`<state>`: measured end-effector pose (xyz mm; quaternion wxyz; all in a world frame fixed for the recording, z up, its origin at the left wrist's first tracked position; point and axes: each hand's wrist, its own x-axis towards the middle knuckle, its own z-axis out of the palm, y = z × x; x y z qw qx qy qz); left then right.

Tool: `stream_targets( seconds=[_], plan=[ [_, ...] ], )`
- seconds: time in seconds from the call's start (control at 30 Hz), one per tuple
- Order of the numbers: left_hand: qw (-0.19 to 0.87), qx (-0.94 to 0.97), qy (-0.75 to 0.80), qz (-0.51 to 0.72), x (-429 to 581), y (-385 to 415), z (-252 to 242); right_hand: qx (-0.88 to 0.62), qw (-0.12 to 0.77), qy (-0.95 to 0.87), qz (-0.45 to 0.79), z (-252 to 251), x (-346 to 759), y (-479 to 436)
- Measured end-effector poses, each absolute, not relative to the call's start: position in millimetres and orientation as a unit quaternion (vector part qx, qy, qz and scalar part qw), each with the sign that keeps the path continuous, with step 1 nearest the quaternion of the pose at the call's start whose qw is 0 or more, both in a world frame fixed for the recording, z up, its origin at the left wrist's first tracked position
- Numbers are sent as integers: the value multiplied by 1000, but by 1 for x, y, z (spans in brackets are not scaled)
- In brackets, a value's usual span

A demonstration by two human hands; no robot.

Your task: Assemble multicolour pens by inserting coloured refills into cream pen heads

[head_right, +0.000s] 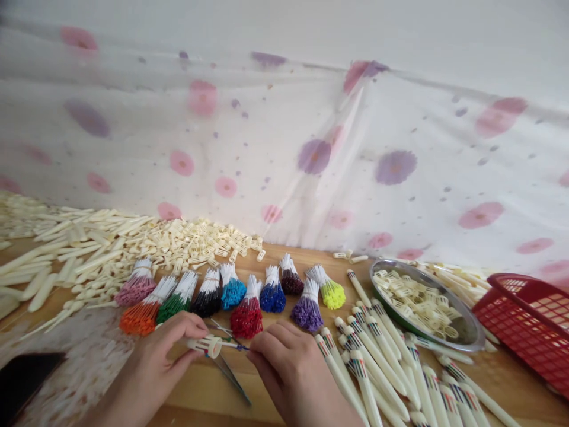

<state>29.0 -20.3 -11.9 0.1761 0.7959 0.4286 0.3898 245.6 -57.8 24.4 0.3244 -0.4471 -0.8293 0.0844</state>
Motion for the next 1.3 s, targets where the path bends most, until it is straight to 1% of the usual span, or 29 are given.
stream_targets(
  seconds=[0.2, 0.37, 0.43, 0.5, 0.63, 0.7, 0.77, 0.87, 1.03, 1.1, 1.17, 1.23, 1.3],
  plan=[
    [163, 801, 429, 384, 31, -22, -10, -425, 317, -843, 92, 23, 246, -58],
    [160, 804, 421, 389, 33, -25, -12, -426, 339, -834, 88, 19, 240, -57],
    [155, 808, 413, 391, 34, -26, -12, -437, 355, -818, 115, 12, 233, -58],
    [151, 810, 407, 394, 34, -27, -12, -458, 385, -780, 185, 1, 224, -59],
    [149, 808, 396, 409, 35, -27, -11, -476, 449, -615, 441, -19, 206, -59],
    [149, 808, 391, 416, 36, -26, -10, -460, 472, -525, 538, -23, 201, -56],
    [159, 807, 384, 420, 36, -25, -9, -442, 483, -481, 583, -21, 200, -53],
    [194, 796, 384, 426, 37, -25, -9, -430, 481, -471, 601, -13, 202, -51],
    [248, 769, 414, 419, 33, -24, -10, -433, 471, -493, 590, -2, 213, -53],
    [260, 763, 415, 422, 31, -23, -10, -467, 447, -539, 540, -3, 219, -53],
    [266, 758, 416, 426, 28, -21, -9, -526, 377, -630, 429, -9, 223, -53],
    [267, 753, 418, 432, 25, -19, -9, -577, 262, -718, 288, -22, 220, -53],
    [255, 751, 422, 439, 23, -18, -8, -605, 155, -759, 184, -40, 211, -53]
  ],
)
